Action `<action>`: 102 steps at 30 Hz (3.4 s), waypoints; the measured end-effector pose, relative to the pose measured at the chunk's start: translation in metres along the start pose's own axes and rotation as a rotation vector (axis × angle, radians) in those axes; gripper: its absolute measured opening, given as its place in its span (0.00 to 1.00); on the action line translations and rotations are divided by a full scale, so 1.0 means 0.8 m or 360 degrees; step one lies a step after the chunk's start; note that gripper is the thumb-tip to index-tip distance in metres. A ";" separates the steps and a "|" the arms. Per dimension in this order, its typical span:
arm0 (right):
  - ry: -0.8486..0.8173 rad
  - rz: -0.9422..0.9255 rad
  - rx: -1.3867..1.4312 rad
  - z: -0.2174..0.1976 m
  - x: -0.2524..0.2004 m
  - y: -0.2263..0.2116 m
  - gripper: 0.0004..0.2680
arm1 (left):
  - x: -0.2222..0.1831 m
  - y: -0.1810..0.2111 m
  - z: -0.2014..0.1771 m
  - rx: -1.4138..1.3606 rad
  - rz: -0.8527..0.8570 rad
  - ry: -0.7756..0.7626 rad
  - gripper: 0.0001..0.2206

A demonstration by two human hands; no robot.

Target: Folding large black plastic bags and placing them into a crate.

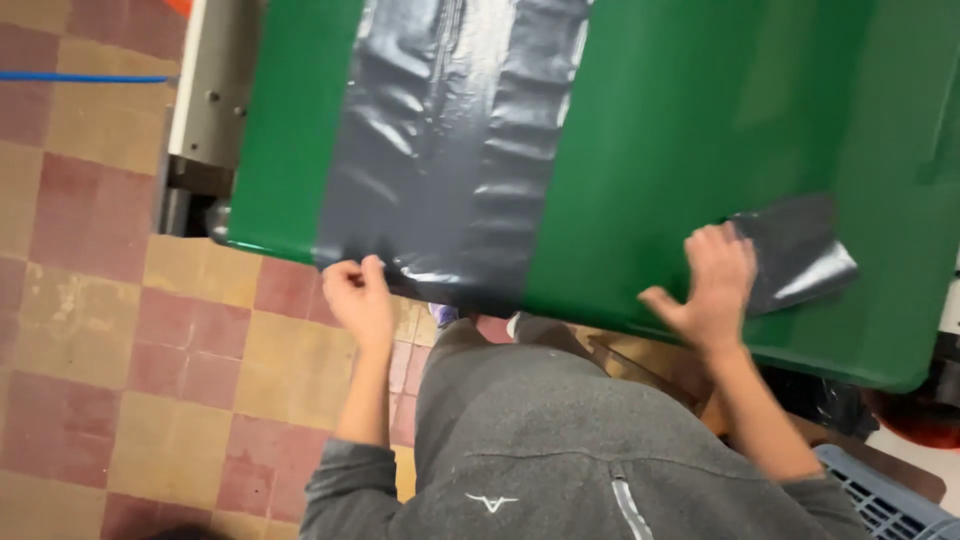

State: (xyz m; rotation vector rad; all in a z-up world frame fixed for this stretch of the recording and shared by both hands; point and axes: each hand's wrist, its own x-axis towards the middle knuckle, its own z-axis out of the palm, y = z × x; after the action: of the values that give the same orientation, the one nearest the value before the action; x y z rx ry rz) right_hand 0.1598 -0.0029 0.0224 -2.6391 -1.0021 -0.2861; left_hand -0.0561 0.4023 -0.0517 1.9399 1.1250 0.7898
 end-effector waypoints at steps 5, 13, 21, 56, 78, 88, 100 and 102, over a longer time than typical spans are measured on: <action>-0.0304 -0.0650 0.0323 0.100 -0.036 -0.196 0.30 | 0.047 -0.125 -0.034 -0.0642 -0.0457 0.0262 0.15; -0.0114 -0.0641 -0.0273 0.138 0.006 -0.262 0.28 | 0.060 -0.114 -0.087 -0.0468 -0.0683 -0.0550 0.14; -0.0244 -0.0479 0.0715 0.052 0.032 -0.253 0.21 | 0.111 0.002 -0.158 -0.0657 0.0473 -0.0577 0.11; -0.0375 0.0197 0.0218 0.199 0.424 -0.038 0.09 | 0.307 0.158 0.174 0.0738 0.1387 -0.0130 0.16; 0.0280 -0.0057 0.0306 0.112 0.144 -0.235 0.08 | 0.284 0.012 0.057 -0.1020 -0.0142 -0.1284 0.31; 0.0185 -0.0093 0.0147 0.087 0.141 -0.285 0.11 | 0.250 0.018 0.000 0.0750 0.2265 -0.1123 0.08; 0.0015 -0.0099 0.1170 0.187 0.033 -0.289 0.16 | 0.217 0.099 0.140 -0.0176 0.0443 -0.2920 0.21; 0.0057 0.0071 0.1471 0.221 0.015 -0.268 0.14 | 0.231 0.086 0.178 -0.0218 -0.0050 -0.3032 0.26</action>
State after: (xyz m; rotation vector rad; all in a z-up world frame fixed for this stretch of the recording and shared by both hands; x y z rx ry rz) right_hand 0.0385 0.2185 -0.0947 -1.7980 -0.7906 0.1269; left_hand 0.1650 0.5027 -0.0442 1.5181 -0.1330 -0.9595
